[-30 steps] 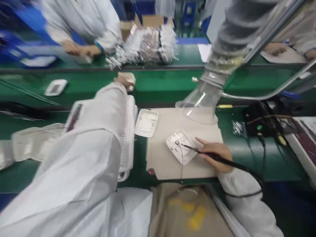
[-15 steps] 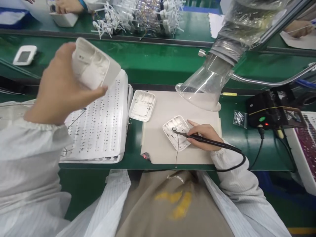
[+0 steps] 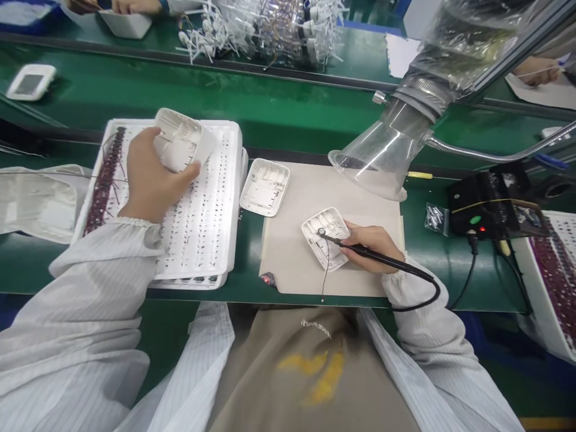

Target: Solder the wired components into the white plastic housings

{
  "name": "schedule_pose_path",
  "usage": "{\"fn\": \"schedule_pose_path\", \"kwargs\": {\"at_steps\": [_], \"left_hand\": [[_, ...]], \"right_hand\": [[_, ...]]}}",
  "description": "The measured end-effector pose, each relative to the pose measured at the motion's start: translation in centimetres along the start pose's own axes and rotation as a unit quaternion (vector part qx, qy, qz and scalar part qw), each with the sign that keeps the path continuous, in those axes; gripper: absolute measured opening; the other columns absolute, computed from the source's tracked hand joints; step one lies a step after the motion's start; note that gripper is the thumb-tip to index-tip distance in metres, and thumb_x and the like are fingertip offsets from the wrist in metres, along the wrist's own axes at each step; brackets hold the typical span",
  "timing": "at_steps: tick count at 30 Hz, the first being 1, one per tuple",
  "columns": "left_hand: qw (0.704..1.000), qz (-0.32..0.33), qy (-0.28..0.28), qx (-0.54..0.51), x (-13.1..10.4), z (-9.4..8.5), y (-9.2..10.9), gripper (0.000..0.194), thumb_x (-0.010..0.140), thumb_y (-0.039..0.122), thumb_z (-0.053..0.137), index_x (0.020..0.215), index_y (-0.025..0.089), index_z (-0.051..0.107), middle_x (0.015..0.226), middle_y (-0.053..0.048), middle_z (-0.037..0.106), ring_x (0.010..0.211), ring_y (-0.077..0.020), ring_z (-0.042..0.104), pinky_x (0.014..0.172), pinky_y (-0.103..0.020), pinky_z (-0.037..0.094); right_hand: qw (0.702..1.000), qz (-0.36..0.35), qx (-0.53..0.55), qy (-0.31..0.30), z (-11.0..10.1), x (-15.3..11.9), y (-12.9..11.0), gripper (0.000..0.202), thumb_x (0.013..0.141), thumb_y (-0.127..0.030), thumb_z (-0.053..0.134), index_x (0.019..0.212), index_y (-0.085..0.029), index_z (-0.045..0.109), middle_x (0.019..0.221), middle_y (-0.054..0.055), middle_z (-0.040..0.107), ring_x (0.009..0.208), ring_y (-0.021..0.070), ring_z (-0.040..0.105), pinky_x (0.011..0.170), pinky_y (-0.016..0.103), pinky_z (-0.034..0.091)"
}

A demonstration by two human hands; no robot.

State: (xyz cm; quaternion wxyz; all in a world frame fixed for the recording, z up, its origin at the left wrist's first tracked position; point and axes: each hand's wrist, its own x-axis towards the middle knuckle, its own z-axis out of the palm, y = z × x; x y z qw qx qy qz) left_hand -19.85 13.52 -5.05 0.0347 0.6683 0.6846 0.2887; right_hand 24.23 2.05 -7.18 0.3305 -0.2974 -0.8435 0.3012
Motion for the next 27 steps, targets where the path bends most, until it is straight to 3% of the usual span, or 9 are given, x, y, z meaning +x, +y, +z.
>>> {"fn": "schedule_pose_path", "kwargs": {"at_steps": [5,10,15,20,22,25,27], "left_hand": [[1.000,0.011,0.002,0.004,-0.1,0.0,0.0,0.097,0.075,0.078,0.053,0.145,0.015,0.036,0.153,-0.017,0.042,0.142,-0.0395,0.039,0.105,-0.065,0.031],[1.000,0.021,-0.011,0.020,-0.1,0.1,-0.3,0.091,0.082,0.073,0.055,0.147,0.014,0.034,0.153,-0.017,0.041,0.143,-0.0342,0.038,0.108,-0.059,0.032],[0.999,0.022,0.014,0.028,0.6,1.0,-1.7,0.099,0.069,0.065,0.069,0.146,0.010,0.038,0.148,-0.016,0.045,0.140,-0.0338,0.041,0.118,-0.052,0.032],[0.999,0.021,0.004,0.042,0.6,1.2,-2.0,0.095,0.071,0.061,0.069,0.147,0.013,0.036,0.149,-0.013,0.043,0.141,-0.0315,0.040,0.120,-0.049,0.030],[0.998,0.027,0.000,0.052,0.3,0.9,-1.6,0.096,0.075,0.069,0.065,0.147,0.014,0.035,0.148,-0.014,0.042,0.141,-0.0321,0.039,0.116,-0.051,0.032],[0.996,0.033,-0.030,0.073,0.0,0.4,-0.9,0.087,0.090,0.074,0.050,0.148,0.013,0.027,0.149,-0.018,0.037,0.145,-0.0326,0.033,0.098,-0.055,0.035],[0.997,0.024,-0.030,0.069,0.0,0.3,-0.8,0.086,0.089,0.072,0.055,0.147,0.015,0.028,0.149,-0.017,0.038,0.145,-0.0332,0.034,0.098,-0.056,0.036]], "right_hand": [[1.000,-0.001,-0.003,-0.007,0.0,0.0,-0.1,0.005,0.092,-0.020,0.060,0.089,-0.023,0.062,0.069,-0.004,0.061,0.059,0.0110,0.057,0.109,0.046,0.052],[1.000,-0.008,-0.018,-0.006,0.0,0.2,-0.1,0.008,0.093,-0.020,0.059,0.088,-0.022,0.064,0.068,-0.003,0.063,0.058,0.0121,0.059,0.106,0.045,0.055],[0.999,-0.021,-0.033,-0.003,-0.1,0.1,-0.1,0.009,0.092,-0.018,0.059,0.088,-0.024,0.064,0.069,-0.003,0.065,0.061,0.0133,0.063,0.105,0.044,0.056],[0.998,-0.028,-0.048,0.006,0.0,0.1,-0.3,0.010,0.091,-0.016,0.060,0.088,-0.024,0.064,0.068,-0.003,0.064,0.059,0.0129,0.062,0.105,0.041,0.056],[0.998,-0.029,-0.058,0.007,0.0,0.1,-0.4,0.011,0.091,-0.017,0.059,0.086,-0.025,0.063,0.067,-0.004,0.063,0.058,0.0126,0.061,0.104,0.040,0.056],[0.998,-0.025,-0.062,-0.003,0.0,0.3,-0.6,0.014,0.093,-0.018,0.056,0.083,-0.025,0.063,0.064,-0.004,0.061,0.057,0.0125,0.059,0.101,0.039,0.058],[0.998,-0.018,-0.066,-0.012,-0.1,0.3,-0.7,0.016,0.094,-0.019,0.055,0.081,-0.024,0.062,0.063,-0.003,0.060,0.056,0.0124,0.058,0.099,0.039,0.058]]}}
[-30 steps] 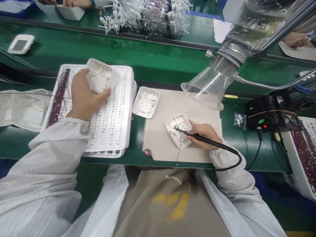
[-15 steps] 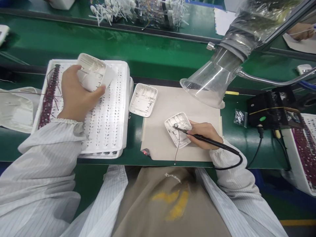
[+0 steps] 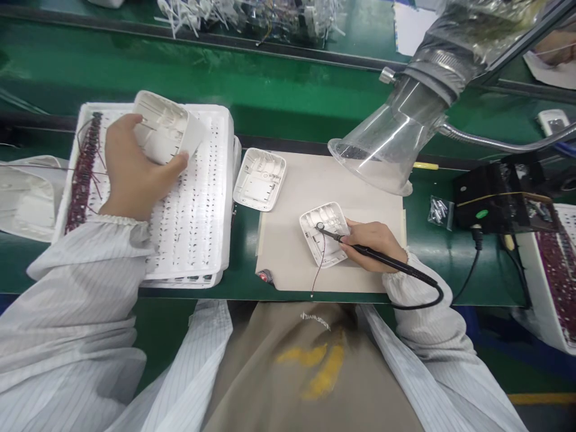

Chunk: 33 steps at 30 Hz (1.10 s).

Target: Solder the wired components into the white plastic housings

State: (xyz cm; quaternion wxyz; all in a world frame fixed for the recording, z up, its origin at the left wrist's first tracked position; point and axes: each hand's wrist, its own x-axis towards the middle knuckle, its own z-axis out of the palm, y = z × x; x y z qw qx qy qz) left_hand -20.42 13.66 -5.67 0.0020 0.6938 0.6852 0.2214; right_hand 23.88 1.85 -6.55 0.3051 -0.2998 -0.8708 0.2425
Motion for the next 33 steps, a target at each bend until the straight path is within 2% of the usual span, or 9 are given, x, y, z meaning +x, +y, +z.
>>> {"fn": "schedule_pose_path", "kwargs": {"at_steps": [3,6,16,21,24,26,28,31,33], "left_hand": [[0.999,-0.016,0.027,-0.028,0.2,0.2,-0.2,0.091,0.073,0.056,0.074,0.146,0.017,0.036,0.148,-0.013,0.043,0.141,-0.0336,0.040,0.117,-0.052,0.034],[0.999,-0.017,0.031,-0.040,0.4,0.5,-0.4,0.090,0.069,0.041,0.075,0.147,0.014,0.039,0.148,-0.014,0.044,0.141,-0.0317,0.041,0.120,-0.048,0.031],[0.998,-0.016,0.041,-0.034,0.4,0.8,-0.7,0.089,0.068,0.039,0.075,0.146,0.012,0.041,0.148,-0.014,0.046,0.139,-0.0308,0.042,0.120,-0.046,0.030],[0.998,-0.018,0.055,-0.036,0.7,0.8,-0.3,0.090,0.067,0.043,0.073,0.145,0.009,0.043,0.146,-0.017,0.048,0.137,-0.0345,0.045,0.119,-0.050,0.034],[0.998,-0.030,0.056,-0.023,0.3,-1.0,1.5,0.094,0.067,0.051,0.074,0.146,0.012,0.042,0.147,-0.015,0.048,0.136,-0.0375,0.046,0.118,-0.053,0.036],[0.998,-0.014,0.056,-0.012,-0.9,-3.1,3.5,0.090,0.071,0.058,0.071,0.148,0.023,0.040,0.149,-0.010,0.047,0.138,-0.0377,0.045,0.118,-0.052,0.037],[0.999,0.034,0.015,-0.007,-3.5,-5.2,5.9,0.082,0.077,0.064,0.065,0.148,0.033,0.039,0.148,-0.004,0.049,0.137,-0.0365,0.046,0.118,-0.050,0.038],[0.984,0.113,-0.136,0.008,-9.3,-6.8,10.0,0.079,0.082,0.065,0.060,0.148,0.027,0.039,0.141,-0.009,0.054,0.124,-0.0365,0.056,0.104,-0.053,0.050],[0.964,0.137,-0.222,0.048,-13.2,-6.3,12.6,0.080,0.083,0.065,0.059,0.148,0.022,0.039,0.141,-0.014,0.053,0.109,-0.0351,0.064,0.086,-0.049,0.056]], "right_hand": [[1.000,0.010,-0.007,-0.003,0.0,0.0,-0.1,0.018,0.095,-0.020,0.053,0.080,-0.024,0.062,0.062,-0.003,0.060,0.056,0.0124,0.057,0.095,0.038,0.059],[1.000,0.009,-0.013,0.003,0.0,0.0,-0.2,0.018,0.096,-0.021,0.053,0.080,-0.023,0.062,0.063,-0.003,0.060,0.055,0.0120,0.057,0.091,0.035,0.060],[1.000,0.020,-0.020,0.008,0.4,0.2,-0.4,0.016,0.095,-0.020,0.055,0.083,-0.023,0.064,0.065,-0.002,0.063,0.058,0.0114,0.061,0.096,0.036,0.060],[0.994,0.026,0.052,0.088,0.3,-0.4,0.2,0.002,0.090,-0.024,0.066,0.091,-0.023,0.067,0.073,-0.004,0.070,0.060,0.0110,0.065,0.105,0.044,0.057],[0.982,0.020,0.068,0.174,-0.3,-1.4,0.9,0.011,0.087,-0.023,0.072,0.099,-0.023,0.069,0.080,-0.003,0.074,0.071,0.0150,0.072,0.106,0.052,0.056],[0.974,0.014,0.053,0.220,-0.6,-2.3,1.3,0.019,0.087,-0.025,0.074,0.105,-0.023,0.070,0.086,-0.001,0.075,0.089,0.0221,0.075,0.101,0.052,0.060],[0.971,0.007,0.033,0.237,-0.8,-3.0,1.6,0.024,0.087,-0.027,0.074,0.110,-0.024,0.070,0.090,0.002,0.076,0.100,0.0266,0.074,0.097,0.050,0.063],[0.968,-0.029,-0.006,0.251,-0.8,-3.5,1.7,0.027,0.085,-0.025,0.076,0.112,-0.024,0.071,0.091,0.001,0.077,0.090,0.0238,0.076,0.096,0.049,0.064],[0.963,-0.051,-0.032,0.263,-0.9,-3.5,1.4,0.028,0.084,-0.024,0.077,0.111,-0.023,0.071,0.090,0.001,0.077,0.077,0.0207,0.075,0.095,0.050,0.064]]}}
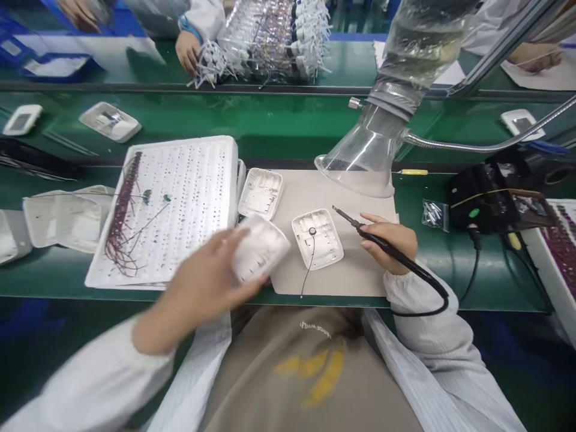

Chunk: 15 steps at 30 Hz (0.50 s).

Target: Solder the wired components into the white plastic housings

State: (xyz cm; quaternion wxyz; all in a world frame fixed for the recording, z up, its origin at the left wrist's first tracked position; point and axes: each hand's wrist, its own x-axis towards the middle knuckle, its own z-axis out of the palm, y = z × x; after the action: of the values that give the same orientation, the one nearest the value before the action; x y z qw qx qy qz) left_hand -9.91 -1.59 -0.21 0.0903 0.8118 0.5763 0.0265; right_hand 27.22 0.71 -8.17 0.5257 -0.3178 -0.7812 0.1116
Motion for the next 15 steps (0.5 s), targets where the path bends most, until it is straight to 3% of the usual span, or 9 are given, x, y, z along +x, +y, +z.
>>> {"fn": "schedule_pose_path", "kwargs": {"at_steps": [2,4,8,10,12,14,15], "left_hand": [[0.998,-0.017,-0.014,0.062,-1.5,2.1,2.8,0.077,0.085,0.063,0.058,0.146,0.020,0.042,0.145,-0.019,0.049,0.104,-0.0362,0.065,0.079,-0.048,0.054],[0.991,-0.049,0.012,0.121,-1.8,3.7,4.6,0.073,0.088,0.062,0.056,0.146,0.018,0.044,0.148,-0.022,0.044,0.107,-0.0393,0.063,0.082,-0.052,0.051],[0.986,-0.063,0.013,0.153,0.0,3.9,5.7,0.077,0.092,0.071,0.045,0.146,0.017,0.044,0.128,-0.022,0.061,0.099,-0.0396,0.064,0.083,-0.057,0.045],[0.989,-0.035,0.029,0.139,1.9,3.2,6.1,0.074,0.094,0.071,0.042,0.142,0.015,0.048,0.119,-0.020,0.065,0.106,-0.0411,0.061,0.087,-0.057,0.043],[0.993,0.028,0.037,0.107,4.5,2.6,6.7,0.062,0.098,0.060,0.045,0.136,0.011,0.052,0.123,-0.022,0.063,0.119,-0.0428,0.055,0.092,-0.057,0.042],[0.991,0.116,-0.007,0.063,7.7,2.6,7.2,0.043,0.098,0.040,0.051,0.128,0.009,0.056,0.124,-0.023,0.062,0.121,-0.0401,0.056,0.094,-0.052,0.044],[0.987,0.149,-0.036,0.054,9.3,2.8,7.4,0.033,0.097,0.031,0.053,0.123,0.011,0.059,0.117,-0.019,0.066,0.112,-0.0344,0.062,0.090,-0.046,0.048]], "right_hand": [[1.000,-0.012,-0.008,0.006,-0.1,0.2,-0.4,0.027,0.084,-0.024,0.077,0.110,-0.022,0.070,0.087,0.001,0.076,0.070,0.0189,0.073,0.093,0.050,0.065],[1.000,-0.016,-0.013,0.008,-0.1,0.4,-0.8,0.025,0.086,-0.026,0.075,0.110,-0.023,0.070,0.084,0.000,0.075,0.066,0.0174,0.070,0.092,0.050,0.065],[0.999,-0.040,-0.022,0.006,-0.4,0.7,-1.5,0.021,0.090,-0.030,0.071,0.110,-0.022,0.068,0.079,0.000,0.073,0.065,0.0168,0.070,0.092,0.047,0.065],[0.998,-0.059,-0.032,0.009,-0.7,0.6,-1.7,0.020,0.090,-0.028,0.070,0.109,-0.021,0.068,0.078,0.000,0.072,0.070,0.0188,0.072,0.091,0.045,0.066],[0.996,-0.069,-0.046,0.013,-1.2,0.5,-1.7,0.018,0.091,-0.026,0.068,0.108,-0.021,0.068,0.078,0.001,0.072,0.079,0.0223,0.075,0.088,0.043,0.066],[0.995,-0.056,-0.077,-0.007,-1.7,0.2,-1.3,0.016,0.091,-0.026,0.065,0.106,-0.021,0.068,0.081,0.003,0.073,0.093,0.0263,0.075,0.082,0.039,0.067],[0.994,-0.049,-0.099,-0.021,-2.1,-0.1,-1.0,0.016,0.091,-0.026,0.064,0.106,-0.021,0.068,0.083,0.004,0.073,0.098,0.0278,0.074,0.077,0.036,0.067]]}}
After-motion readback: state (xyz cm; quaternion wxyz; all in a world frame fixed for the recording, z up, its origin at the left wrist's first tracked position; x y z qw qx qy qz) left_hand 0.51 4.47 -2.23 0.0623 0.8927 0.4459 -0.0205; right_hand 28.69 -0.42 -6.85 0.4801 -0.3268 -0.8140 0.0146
